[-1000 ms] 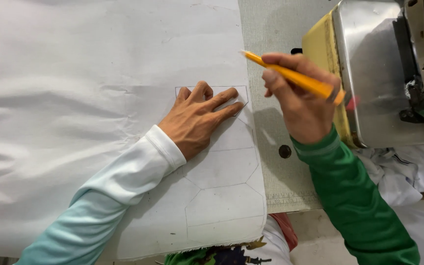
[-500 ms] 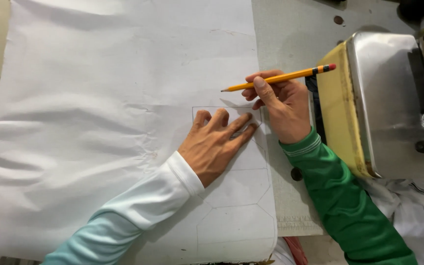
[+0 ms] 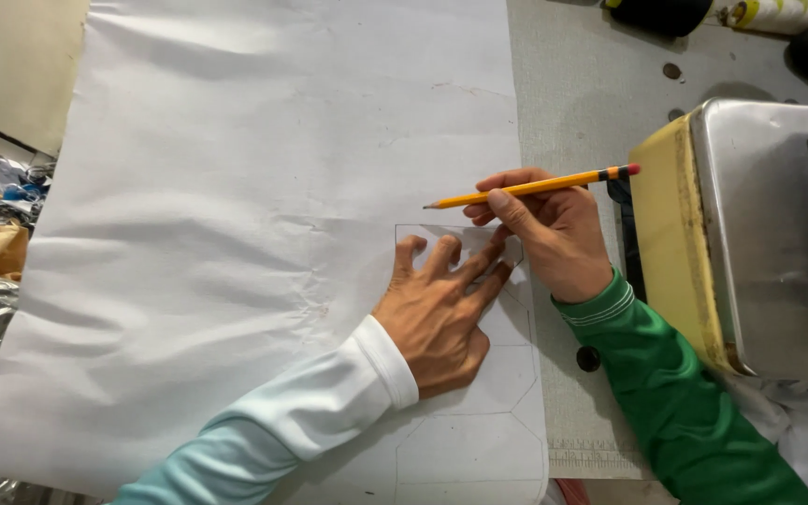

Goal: Tracing a small pattern template onto a larger sheet of paper or fabric using a pencil

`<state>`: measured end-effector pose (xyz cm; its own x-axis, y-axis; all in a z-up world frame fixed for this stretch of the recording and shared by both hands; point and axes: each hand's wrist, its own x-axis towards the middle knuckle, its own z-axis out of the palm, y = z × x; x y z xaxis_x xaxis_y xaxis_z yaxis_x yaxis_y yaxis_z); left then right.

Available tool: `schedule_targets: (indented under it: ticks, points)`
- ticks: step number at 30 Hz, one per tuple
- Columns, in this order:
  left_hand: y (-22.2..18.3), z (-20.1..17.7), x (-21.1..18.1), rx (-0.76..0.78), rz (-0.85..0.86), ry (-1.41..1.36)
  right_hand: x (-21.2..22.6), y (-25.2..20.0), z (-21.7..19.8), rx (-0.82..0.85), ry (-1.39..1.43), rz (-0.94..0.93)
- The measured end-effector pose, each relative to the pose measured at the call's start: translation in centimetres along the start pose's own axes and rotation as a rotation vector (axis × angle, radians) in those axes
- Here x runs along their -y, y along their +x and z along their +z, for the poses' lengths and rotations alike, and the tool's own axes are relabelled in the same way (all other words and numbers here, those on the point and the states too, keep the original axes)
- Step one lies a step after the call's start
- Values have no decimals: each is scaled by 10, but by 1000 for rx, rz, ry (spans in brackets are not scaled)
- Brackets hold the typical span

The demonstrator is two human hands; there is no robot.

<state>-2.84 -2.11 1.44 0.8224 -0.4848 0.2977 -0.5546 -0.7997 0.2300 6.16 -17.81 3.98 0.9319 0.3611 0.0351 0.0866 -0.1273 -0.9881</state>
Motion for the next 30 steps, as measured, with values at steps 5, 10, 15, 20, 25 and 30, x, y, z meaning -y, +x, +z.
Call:
schedule_targets:
  ticks: [5,10,15,20,25,30]
  points:
    - [-1,-3,1,32,-3,-64,5,9,6,25,-37,-34]
    - [-1,-2,1,33,-13,-79,6,14,17,26,-16,51]
    - [-1,-5,-1,18,-28,-68,3,15,19,91,34,15]
    - [1,-7,-1,24,-33,-68,-1,14,22,65,46,38]
    - [1,-8,-2,42,-45,-98,-1,13,23,59,42,46]
    - [0,-6,-2,48,-44,-94,2,14,22,61,-70,18]
